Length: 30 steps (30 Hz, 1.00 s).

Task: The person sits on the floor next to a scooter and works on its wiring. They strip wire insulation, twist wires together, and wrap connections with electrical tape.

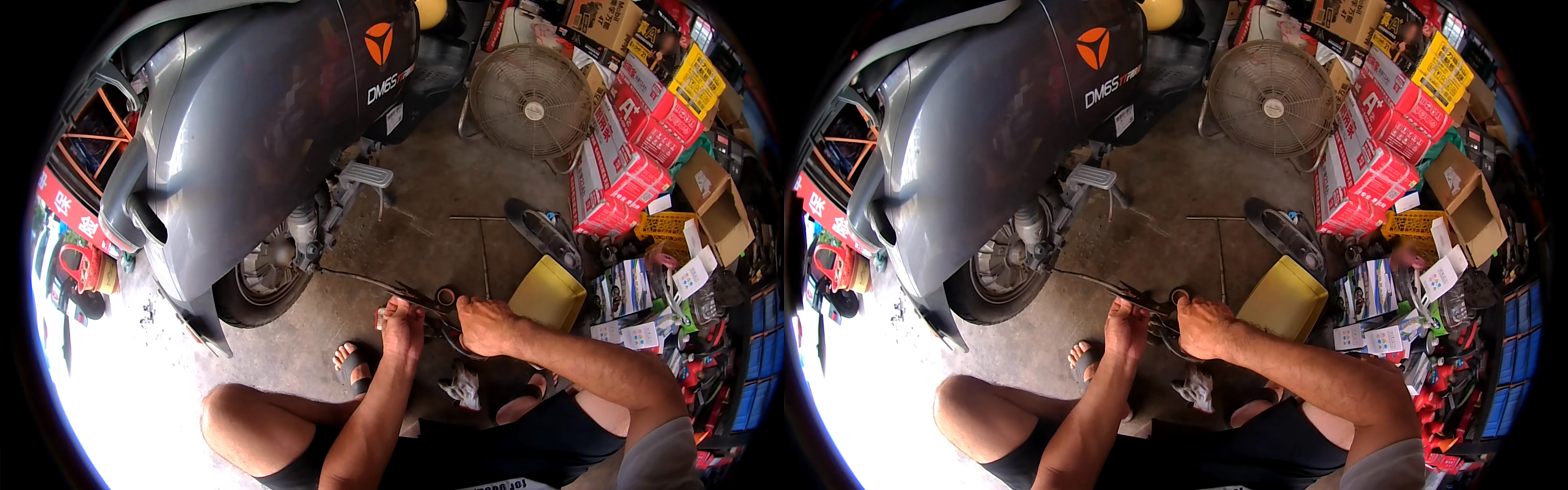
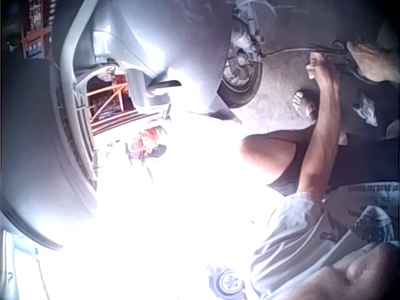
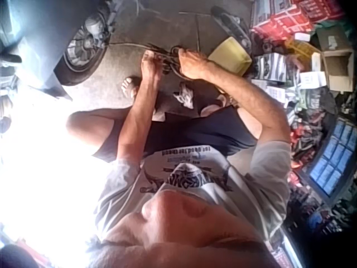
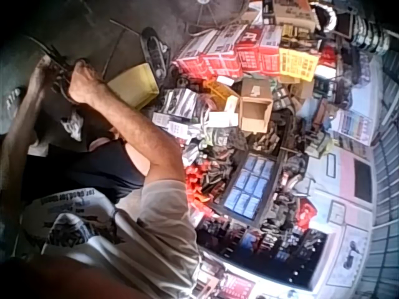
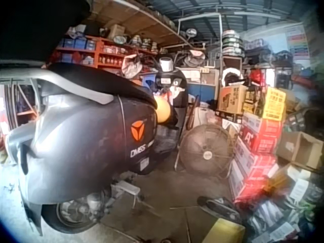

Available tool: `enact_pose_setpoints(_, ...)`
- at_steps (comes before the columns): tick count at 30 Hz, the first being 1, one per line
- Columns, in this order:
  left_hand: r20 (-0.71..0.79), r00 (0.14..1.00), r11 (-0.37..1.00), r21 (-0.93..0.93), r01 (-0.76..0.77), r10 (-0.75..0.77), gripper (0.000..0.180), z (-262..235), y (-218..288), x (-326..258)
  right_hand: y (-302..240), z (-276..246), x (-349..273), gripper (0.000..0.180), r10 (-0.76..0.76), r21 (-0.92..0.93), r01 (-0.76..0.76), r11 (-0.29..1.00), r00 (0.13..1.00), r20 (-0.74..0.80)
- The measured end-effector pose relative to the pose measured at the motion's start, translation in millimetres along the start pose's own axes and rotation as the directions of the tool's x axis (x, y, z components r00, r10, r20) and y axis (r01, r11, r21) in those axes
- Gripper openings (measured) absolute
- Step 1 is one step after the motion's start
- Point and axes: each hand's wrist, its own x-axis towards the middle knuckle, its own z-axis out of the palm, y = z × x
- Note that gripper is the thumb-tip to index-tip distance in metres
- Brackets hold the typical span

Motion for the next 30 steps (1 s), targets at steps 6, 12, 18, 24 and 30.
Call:
enact_pose_setpoints(6, -0.037, 0.999, 1.0, -0.011, 0.005, -0.005, 0.01, -6, -2, 2, 1, -1, -2, 0.04, -0.022, -0.018, 0.022, 1.0, 0.999, -0.041)
enact_pose_setpoints(12, -0.078, 0.997, 1.0, -0.015, 0.025, -0.026, 0.007, -3, -3, 1, 0, -9, -3, 0.041, 0.0, -0.022, 0.0, 1.0, 1.0, -0.023)
enact_pose_setpoints(18, 0.004, 1.0, 1.0, -0.001, 0.015, -0.015, 0.009, -11, -4, 4, -1, -5, -2, 0.042, 0.013, -0.032, -0.015, 0.999, 0.998, -0.061)
enact_pose_setpoints(24, -0.007, 1.0, 1.0, 0.015, 0.016, -0.016, 0.012, -11, -3, 5, 0, -4, 0, 0.044, 0.023, -0.034, -0.025, 0.999, 0.998, -0.057)
enact_pose_setpoints(30, -0.039, 0.999, 1.0, 0.012, 0.007, -0.007, 0.012, -5, -2, 3, -1, -7, 1, 0.042, 0.034, -0.016, -0.034, 0.999, 0.999, -0.007)
